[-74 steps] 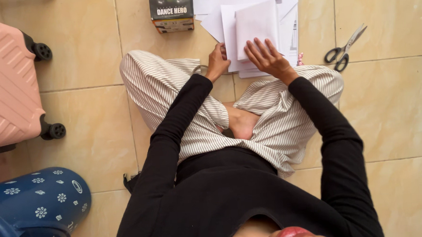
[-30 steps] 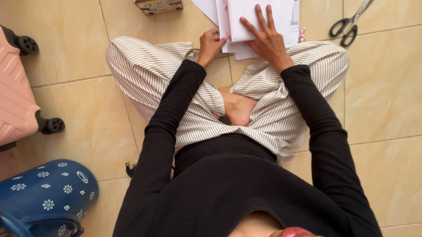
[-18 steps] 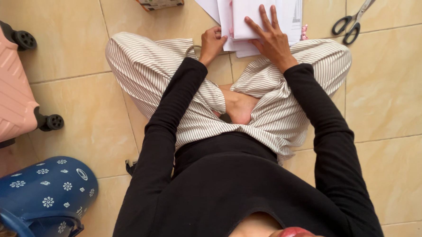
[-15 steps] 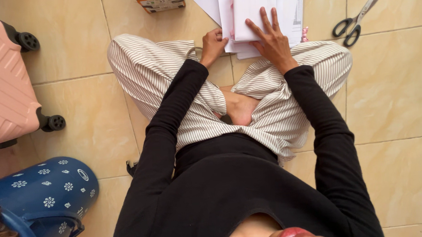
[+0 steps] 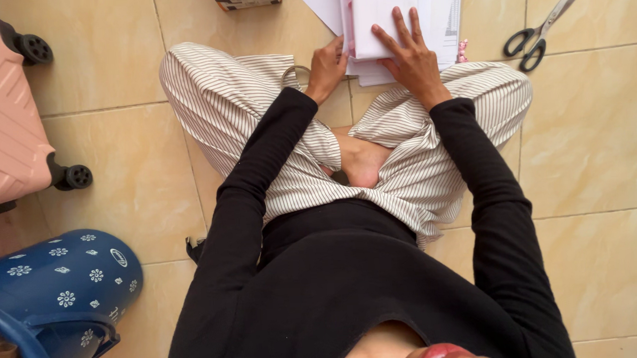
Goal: The person sits on the floor and assembles small white paper boxes. They fold the paper flaps, insert a pink item into the box, and secure the edges using clear tape and scissors. The process is repeated for multiple boxes.
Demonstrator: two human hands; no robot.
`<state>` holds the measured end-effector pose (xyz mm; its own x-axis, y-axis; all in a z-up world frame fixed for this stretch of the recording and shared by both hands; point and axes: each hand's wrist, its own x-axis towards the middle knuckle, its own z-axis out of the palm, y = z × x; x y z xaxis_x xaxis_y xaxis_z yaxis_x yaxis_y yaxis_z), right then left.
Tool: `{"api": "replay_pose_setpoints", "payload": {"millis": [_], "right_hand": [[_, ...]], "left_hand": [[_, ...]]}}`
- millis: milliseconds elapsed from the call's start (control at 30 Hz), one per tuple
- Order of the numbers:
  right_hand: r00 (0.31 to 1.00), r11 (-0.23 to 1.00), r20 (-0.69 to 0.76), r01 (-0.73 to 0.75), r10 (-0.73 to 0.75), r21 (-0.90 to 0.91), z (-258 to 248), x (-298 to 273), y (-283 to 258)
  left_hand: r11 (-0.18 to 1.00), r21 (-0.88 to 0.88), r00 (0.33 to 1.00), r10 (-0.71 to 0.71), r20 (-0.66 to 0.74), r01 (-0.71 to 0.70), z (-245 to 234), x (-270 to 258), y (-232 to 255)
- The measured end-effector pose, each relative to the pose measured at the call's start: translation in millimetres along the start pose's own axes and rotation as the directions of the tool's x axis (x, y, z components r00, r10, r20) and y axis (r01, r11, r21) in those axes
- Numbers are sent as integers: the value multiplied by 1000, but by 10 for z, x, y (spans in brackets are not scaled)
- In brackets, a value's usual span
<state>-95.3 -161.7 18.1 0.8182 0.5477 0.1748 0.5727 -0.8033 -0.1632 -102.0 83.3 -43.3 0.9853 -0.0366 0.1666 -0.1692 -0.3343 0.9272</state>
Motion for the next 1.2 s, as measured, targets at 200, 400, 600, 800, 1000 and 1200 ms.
{"api": "replay_pose_setpoints", "payload": {"millis": [200, 400, 600, 800, 1000, 1200], "right_hand": [[998, 993, 66, -21, 13, 113, -113, 30, -23], [999, 987, -32, 23, -29, -156, -55, 47, 4], [949, 817, -48, -241, 311, 524, -152, 127, 24], [972, 873, -44, -187, 231, 451, -282, 198, 13], [971, 891, -87, -166, 222, 423, -344, 223, -33], [904, 945, 314, -322, 291, 52, -458, 590, 214]], "left_hand": [[955, 265, 986, -155, 63, 134, -18, -104, 326], [954, -101, 950, -292, -107, 282, 132, 287, -28], [839, -463, 923, -371, -99, 287, 461, 580, -254], [977, -89, 967, -205, -150, 193, 798, 500, -205], [944, -302, 987, -156, -40, 137, 737, 480, -126], [958, -156, 963, -257, -84, 242, 736, 552, -82]]}}
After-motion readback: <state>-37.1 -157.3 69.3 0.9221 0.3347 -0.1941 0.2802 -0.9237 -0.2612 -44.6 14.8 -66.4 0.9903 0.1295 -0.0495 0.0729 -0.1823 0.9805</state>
